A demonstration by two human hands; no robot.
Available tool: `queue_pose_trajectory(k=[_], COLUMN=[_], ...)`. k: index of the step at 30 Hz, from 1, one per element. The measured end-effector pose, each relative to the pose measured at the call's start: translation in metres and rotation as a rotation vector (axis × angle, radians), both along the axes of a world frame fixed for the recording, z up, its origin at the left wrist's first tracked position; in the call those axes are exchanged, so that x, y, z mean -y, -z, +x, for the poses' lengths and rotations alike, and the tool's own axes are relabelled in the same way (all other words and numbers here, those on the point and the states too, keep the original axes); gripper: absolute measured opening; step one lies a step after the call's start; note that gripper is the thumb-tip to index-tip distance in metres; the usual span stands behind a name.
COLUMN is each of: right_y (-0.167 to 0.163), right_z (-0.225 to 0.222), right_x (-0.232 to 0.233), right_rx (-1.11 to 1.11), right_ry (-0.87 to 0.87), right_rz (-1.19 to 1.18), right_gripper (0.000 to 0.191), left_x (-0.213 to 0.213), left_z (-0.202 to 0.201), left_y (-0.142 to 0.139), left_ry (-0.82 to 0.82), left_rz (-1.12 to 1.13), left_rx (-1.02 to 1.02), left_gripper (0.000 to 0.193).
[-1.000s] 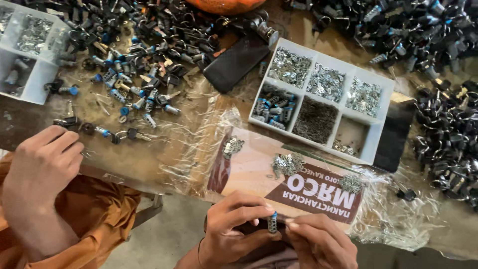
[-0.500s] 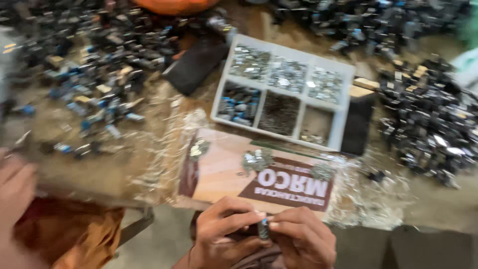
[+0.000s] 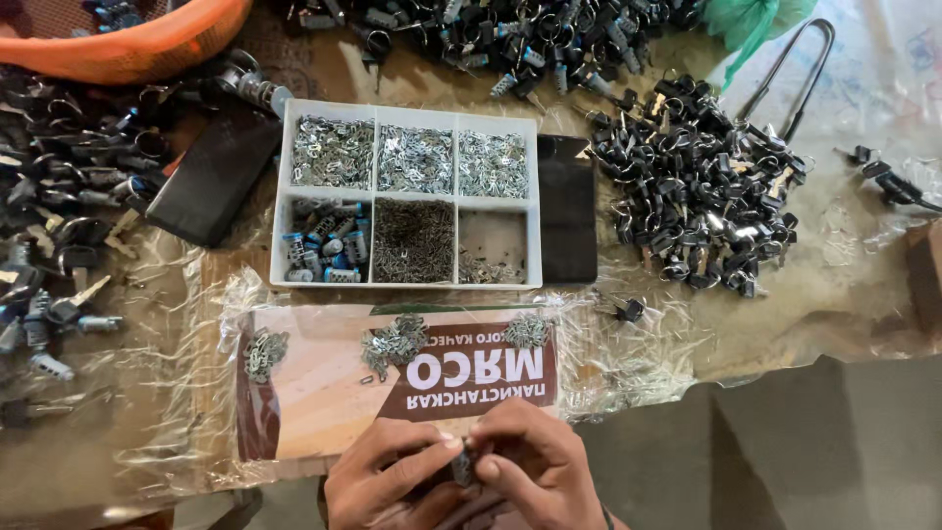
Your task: The person sits at a workbench covered with piles of small metal lock cylinders and picks up individual lock parts, fitting and pressing them together by hand. They place finished lock cylinders into the compartments of a white plastic sorting tray and reach into a pile for the next part.
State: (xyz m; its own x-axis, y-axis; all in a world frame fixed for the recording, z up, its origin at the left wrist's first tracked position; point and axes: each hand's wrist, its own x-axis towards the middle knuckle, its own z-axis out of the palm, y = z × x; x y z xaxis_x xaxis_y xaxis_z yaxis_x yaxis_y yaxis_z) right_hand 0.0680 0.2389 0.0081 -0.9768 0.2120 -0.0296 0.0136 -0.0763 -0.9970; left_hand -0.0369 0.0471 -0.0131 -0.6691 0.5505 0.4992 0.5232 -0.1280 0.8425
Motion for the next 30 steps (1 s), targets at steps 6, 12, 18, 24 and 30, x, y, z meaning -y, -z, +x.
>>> queue_pose_trajectory(k=[6,12,18,24,30], right_y=[0.021,0.031,0.013,-0.004,-0.006], right_z=[0.015,0.004,-0.046,-0.071,-0.061], right_x=[-0.002,0.008,0.05,0.074,0.06], right_rx=[0.275,0.238,-0.214,-0.221,-0.153], right_ry=[-0.039,-0.033,-0.015,-0.11,0.018], right_rz=[-0.417,-0.357,0.949,1.071,1.166], right_gripper=[0.019,0.021,0.026,0.029,0.043], left_x=[-0.008,0.007,0.049,0.09,0.077], left_z=[0.001,0.009,-0.001,-0.004,-0.001], left_y=[-0.009,-0.01,-0.011,-0.014,-0.012], left_ry=[-0.02,-0.024,-0.204,-0.405,-0.385], left_rz=[0.032,0.036,0.067,0.069,0.044], left_rx=[0.022,0.167,0.267,0.241,0.256], left_gripper=[0.04,0.04,0.042,0.043,0.043])
